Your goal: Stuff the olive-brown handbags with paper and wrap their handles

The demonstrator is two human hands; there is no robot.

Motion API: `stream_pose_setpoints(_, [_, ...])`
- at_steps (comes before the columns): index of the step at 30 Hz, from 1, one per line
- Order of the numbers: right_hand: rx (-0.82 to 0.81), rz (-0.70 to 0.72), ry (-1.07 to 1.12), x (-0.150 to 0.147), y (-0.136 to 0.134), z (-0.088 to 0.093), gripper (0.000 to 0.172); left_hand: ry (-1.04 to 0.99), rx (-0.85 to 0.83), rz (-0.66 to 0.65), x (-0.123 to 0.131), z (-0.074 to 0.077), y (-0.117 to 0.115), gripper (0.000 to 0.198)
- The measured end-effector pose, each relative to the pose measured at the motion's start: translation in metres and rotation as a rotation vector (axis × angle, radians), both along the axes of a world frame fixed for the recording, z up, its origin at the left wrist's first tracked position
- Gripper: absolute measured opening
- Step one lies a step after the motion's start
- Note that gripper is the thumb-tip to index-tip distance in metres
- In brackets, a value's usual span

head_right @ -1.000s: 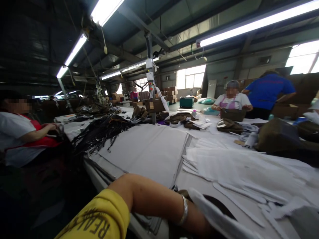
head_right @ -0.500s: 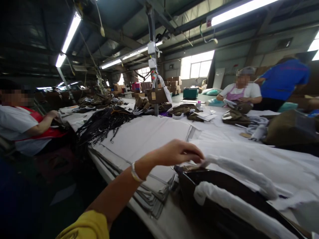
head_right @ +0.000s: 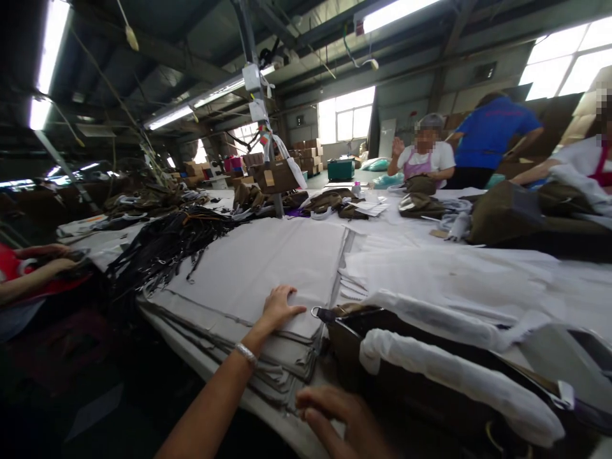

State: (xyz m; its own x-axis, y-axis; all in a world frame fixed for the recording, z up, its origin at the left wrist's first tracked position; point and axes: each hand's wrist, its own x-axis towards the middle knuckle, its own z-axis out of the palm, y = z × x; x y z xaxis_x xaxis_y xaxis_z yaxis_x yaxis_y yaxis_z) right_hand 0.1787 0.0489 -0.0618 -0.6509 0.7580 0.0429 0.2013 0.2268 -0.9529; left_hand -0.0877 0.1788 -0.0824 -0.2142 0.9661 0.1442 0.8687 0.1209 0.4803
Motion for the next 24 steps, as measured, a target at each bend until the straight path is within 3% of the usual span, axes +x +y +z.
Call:
stream_pose_setpoints(7, [-0.266,-0.140,0.537,-0.075,0.054,-0.019,0.044,-0.106,-0.007,0.003,-0.016,-0.004,0.013,0.027])
stream_pose_setpoints(12, [-0.358,-0.177,0.690,-0.083,0.063,-0.040,0.054,-0.270,0.006,0.035,-0.021,0.004,0.016,0.025])
stream_pose_setpoints(16, [-0.460,-0.178,0.779,-0.076,0.060,-0.047,0.056,-0.410,0.078,0.034,-0.031,0.027,0.007,0.027])
stream_pose_setpoints(20, [-0.619,-0.119,0.929,-0.068,0.067,-0.040,0.063,-0.517,0.086,-0.053,-0.036,0.062,-0.037,0.024])
stream_pose_setpoints(24, [-0.778,-0.113,0.991,-0.061,0.076,-0.028,0.066,-0.578,-0.087,-0.206,-0.008,0.079,-0.117,0.017])
